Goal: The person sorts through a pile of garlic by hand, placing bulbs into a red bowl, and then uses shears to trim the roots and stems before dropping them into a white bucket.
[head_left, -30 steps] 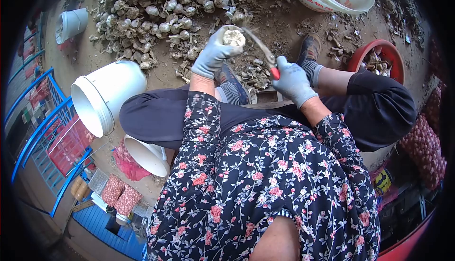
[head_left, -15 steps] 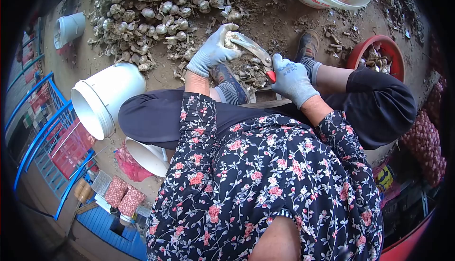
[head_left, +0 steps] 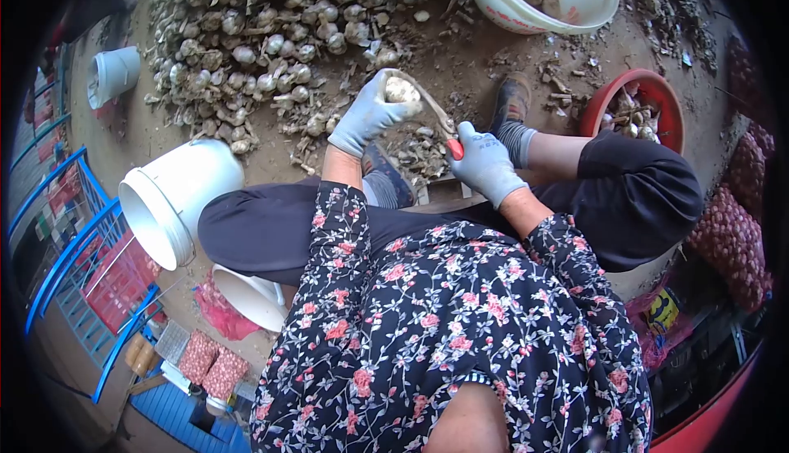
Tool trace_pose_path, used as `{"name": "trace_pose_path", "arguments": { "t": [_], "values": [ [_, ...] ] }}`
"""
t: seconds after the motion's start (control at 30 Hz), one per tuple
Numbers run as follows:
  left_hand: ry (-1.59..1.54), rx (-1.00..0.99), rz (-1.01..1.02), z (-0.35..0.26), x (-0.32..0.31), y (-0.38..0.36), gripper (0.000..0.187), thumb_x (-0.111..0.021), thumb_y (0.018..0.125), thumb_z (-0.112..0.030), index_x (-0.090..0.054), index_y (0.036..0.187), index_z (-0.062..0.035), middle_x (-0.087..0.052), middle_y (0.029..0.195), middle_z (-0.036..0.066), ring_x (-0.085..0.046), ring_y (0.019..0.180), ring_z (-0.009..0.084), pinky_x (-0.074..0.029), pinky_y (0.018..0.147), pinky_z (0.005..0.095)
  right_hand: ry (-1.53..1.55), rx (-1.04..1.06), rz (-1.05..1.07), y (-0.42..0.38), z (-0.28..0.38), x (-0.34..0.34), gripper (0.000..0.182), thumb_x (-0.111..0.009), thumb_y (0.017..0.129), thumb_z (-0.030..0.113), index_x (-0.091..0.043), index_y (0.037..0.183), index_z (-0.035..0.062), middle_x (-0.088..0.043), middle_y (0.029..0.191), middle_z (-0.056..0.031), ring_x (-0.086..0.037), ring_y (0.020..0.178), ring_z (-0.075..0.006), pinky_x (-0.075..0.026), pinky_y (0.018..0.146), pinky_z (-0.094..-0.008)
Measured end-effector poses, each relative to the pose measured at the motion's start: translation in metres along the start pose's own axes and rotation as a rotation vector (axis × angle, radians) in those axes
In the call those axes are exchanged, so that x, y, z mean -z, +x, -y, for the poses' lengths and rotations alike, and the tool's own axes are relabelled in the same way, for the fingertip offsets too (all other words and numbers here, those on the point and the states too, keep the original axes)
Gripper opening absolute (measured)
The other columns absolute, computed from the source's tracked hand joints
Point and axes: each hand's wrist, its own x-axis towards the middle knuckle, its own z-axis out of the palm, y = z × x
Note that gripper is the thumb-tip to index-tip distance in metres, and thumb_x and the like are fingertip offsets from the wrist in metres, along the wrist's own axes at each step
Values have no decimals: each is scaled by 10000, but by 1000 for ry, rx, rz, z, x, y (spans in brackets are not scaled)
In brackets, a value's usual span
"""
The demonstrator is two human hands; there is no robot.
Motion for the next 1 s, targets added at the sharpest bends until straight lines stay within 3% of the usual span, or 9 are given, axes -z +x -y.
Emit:
{"name": "trace_pose_path", "arguments": {
  "t": [0.17, 0.27, 0.33, 0.37, 0.53, 0.6, 0.67, 0.87, 1.0],
  "values": [
    [-108, -461, -101, -98, -73, 69, 716, -827, 648, -251, -445, 1191, 16, -613, 991, 102, -609, 882, 156, -506, 767, 270, 544, -93, -330, 13, -15, -8, 345, -585, 806, 337, -561, 820, -7, -610, 810, -259, -593, 827, -443, -453, 723, -483],
    [-242, -491, -124, -141, -110, 84, 861, -697, 827, -283, -148, 1463, -96, -539, 994, 64, -582, 799, 192, -518, 653, 402, 819, -161, -237, 22, -30, -15, 311, -611, 794, 296, -572, 805, -13, -608, 718, -144, -586, 666, -217, -454, 626, -364],
    [77, -555, -467, -123, -107, 90, 863, -842, 595, -257, -375, 1260, 33, -633, 1003, 154, -635, 906, 211, -510, 798, 292, 944, -188, -222, 32, -42, -27, 257, -619, 798, 253, -558, 794, 4, -561, 683, -50, -503, 630, -112, -427, 584, -303],
    [1, -568, -531, -102, -103, 81, 747, -792, 702, -212, -393, 1273, 60, -620, 938, 108, -616, 720, 137, -518, 618, 266, 1074, -235, -225, 37, -46, -31, 228, -622, 802, 236, -548, 790, 21, -537, 664, -26, -485, 608, -106, -415, 567, -296],
    [1138, 314, -342, 39, -51, 13, 408, -608, 765, -398, -652, 1051, -111, -605, 1118, 133, -464, 1154, 273, -393, 929, 471, 1307, -321, -167, 31, -27, -19, 162, -623, 820, 188, -517, 799, 67, -497, 654, 12, -464, 552, -95, -383, 497, -275],
    [968, 743, -68, 93, -17, 9, 475, -598, 756, -373, -646, 1122, -75, -603, 1168, 198, -570, 1094, 335, -434, 956, 402, 1250, -300, -140, 36, -29, -20, 157, -620, 821, 180, -523, 820, 57, -508, 661, 1, -485, 551, -105, -396, 492, -277],
    [600, 770, -320, 103, -6, 5, 473, -632, 737, -360, -654, 1069, -24, -602, 1150, 233, -586, 1066, 359, -453, 926, 383, 1077, -258, -175, 33, -28, -24, 177, -628, 814, 194, -534, 832, 45, -516, 666, -9, -499, 572, -112, -415, 519, -285],
    [672, 499, -852, 124, 23, 46, 520, -738, 693, -322, -613, 1062, 23, -642, 1049, 227, -626, 970, 349, -473, 866, 374, 405, -130, 107, 26, -11, -22, 434, -613, 765, 381, -583, 936, -17, -630, 982, -238, -593, 954, -395, -454, 845, -410],
    [-204, 207, -602, 133, 34, 52, 260, -714, 777, -75, -606, 1013, -67, -654, 906, 56, -629, 720, 125, -506, 581, 240, 452, -147, 383, 18, -6, -31, 423, -628, 785, 369, -593, 919, -31, -650, 827, -179, -644, 769, -297, -498, 726, -366]
  ]
}}
